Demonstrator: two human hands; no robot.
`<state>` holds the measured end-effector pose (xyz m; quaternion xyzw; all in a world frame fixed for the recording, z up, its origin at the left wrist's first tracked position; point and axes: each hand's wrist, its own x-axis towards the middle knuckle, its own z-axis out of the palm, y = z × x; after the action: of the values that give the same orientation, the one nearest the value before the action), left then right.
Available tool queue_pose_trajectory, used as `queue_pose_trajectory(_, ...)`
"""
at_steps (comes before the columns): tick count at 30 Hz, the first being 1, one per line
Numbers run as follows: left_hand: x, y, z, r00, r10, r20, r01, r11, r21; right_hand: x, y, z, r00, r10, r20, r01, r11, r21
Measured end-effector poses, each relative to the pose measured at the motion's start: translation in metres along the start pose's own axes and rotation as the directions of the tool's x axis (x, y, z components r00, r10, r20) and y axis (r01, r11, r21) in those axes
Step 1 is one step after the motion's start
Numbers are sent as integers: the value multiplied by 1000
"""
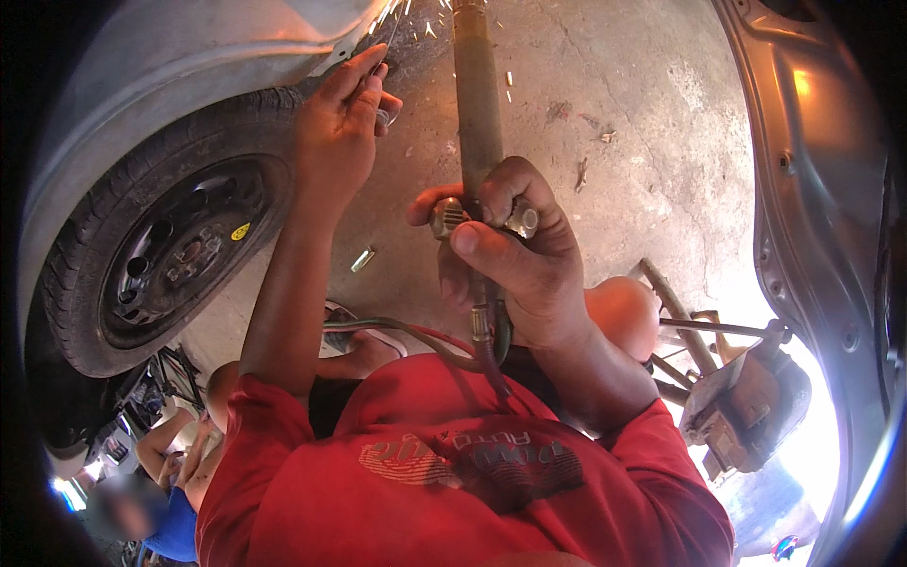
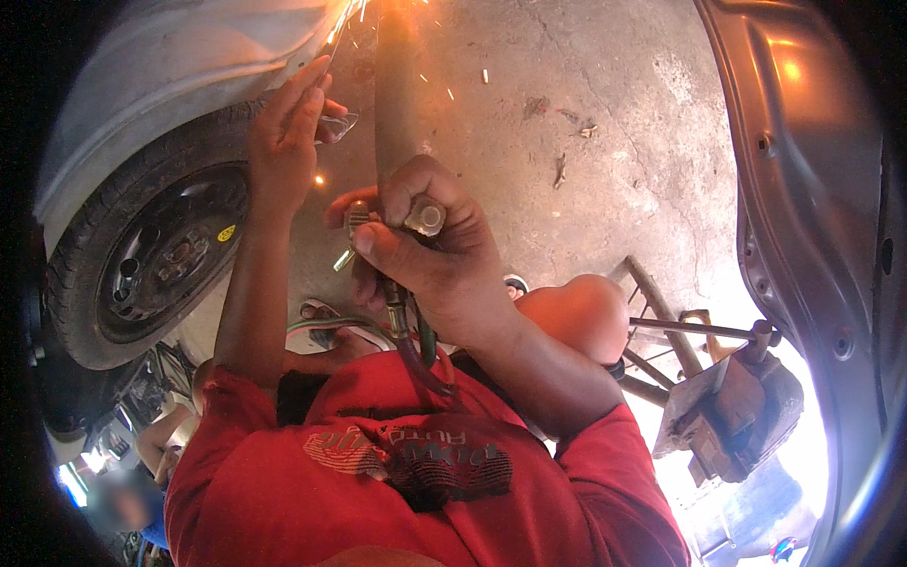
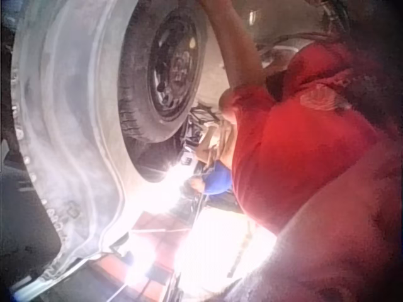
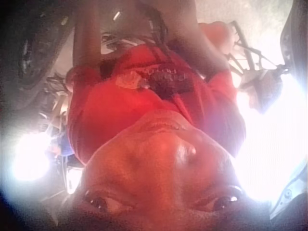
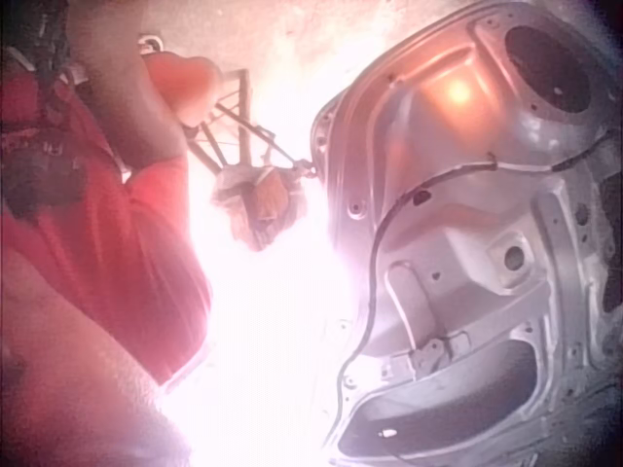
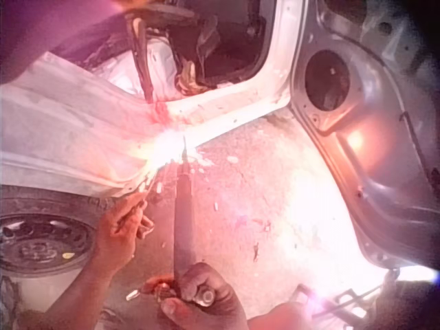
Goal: The person welds the inner wheel arch of a car using a welding torch and filler rod. They feed the rod into the molten pool while moving the torch along the seam to join metal sections.
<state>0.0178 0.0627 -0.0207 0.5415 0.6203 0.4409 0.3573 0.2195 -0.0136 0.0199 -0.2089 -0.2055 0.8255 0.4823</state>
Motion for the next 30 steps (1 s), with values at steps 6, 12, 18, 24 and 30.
queue_pose_trajectory(6,2,-4,0,1000,-5,-14,5,998,-57,-1,1,2,1000,-10,-18,10,1000,-6)
queue_pose_trajectory(12,2,-2,0,999,-30,12,31,998,-47,-1,1,1,1000,-10,-11,10,1000,-3)
queue_pose_trajectory(18,3,-8,1,1000,1,3,-1,998,-63,-1,1,1,1000,-7,-15,7,1000,-17)
queue_pose_trajectory(24,3,-9,3,1000,-5,6,5,997,-73,-1,-1,2,1000,8,-24,-8,1000,-17)
queue_pose_trajectory(30,0,-8,4,1000,-4,-17,3,998,-61,-6,-2,2,999,17,-38,-18,999,-33)
